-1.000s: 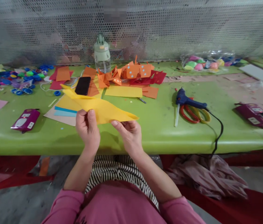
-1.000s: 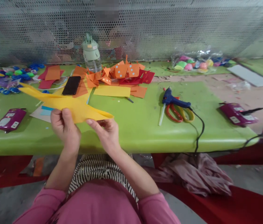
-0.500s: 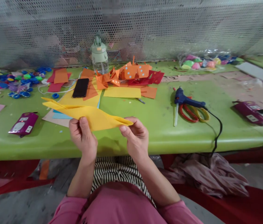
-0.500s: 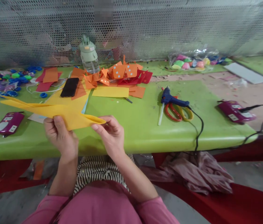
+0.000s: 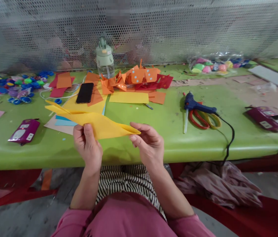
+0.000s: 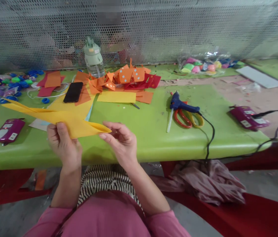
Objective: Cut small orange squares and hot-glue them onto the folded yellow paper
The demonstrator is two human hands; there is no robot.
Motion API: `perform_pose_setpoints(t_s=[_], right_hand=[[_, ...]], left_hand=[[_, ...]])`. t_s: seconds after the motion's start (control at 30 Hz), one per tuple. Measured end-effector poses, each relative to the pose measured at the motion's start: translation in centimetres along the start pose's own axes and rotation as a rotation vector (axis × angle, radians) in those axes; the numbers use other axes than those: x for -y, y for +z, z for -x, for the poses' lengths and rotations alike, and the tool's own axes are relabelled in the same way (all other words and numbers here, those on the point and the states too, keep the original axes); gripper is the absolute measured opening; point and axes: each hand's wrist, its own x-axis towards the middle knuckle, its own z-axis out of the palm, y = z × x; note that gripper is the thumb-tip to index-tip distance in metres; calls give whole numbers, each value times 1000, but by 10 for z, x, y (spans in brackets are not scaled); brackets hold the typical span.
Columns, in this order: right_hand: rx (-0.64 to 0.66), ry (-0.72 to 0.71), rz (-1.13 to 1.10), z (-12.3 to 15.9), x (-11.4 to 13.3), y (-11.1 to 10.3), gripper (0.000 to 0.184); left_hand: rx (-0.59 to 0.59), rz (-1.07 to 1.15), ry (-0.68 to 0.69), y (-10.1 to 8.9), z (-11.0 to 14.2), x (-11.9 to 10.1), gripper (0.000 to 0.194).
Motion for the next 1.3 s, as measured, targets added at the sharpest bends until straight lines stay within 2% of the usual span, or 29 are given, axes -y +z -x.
perform_pose_setpoints(t_s=[0.1, 0.23, 0.4, 0.5, 0.67, 0.9, 1.03, 1.13, 1.2, 1.3], right_hand=[[-8, -35, 82, 2, 7, -5, 23], [-26, -45, 98, 4, 11, -9, 16], [-15, -37, 77, 4, 11, -12, 23], [15, -17, 100, 3, 10, -15, 22], [10, -19, 102, 6, 12, -15, 10], [-9, -53, 136, 8, 11, -15, 8], [-2, -2, 98, 6, 7, -17, 8], [-63, 35, 76, 5, 3, -16, 12], [-126, 33, 30, 3, -1, -16, 14], [-168, 19, -25, -2, -6, -16, 17]], left_hand=[[25, -43, 18, 0, 0, 3, 27], [30, 56, -7, 0, 3, 5, 28], [5, 51, -3, 0, 5, 8, 30], [5, 25, 39, -1, 6, 10, 29], [9, 68, 146, 0, 7, 7, 21], [1, 158, 71, 1, 7, 0, 25], [14, 245, 47, 1, 3, 4, 25], [19, 276, -72, 2, 3, 4, 30], [132, 357, -226, 4, 8, 2, 44], [383, 475, -453, 8, 20, -1, 66]])
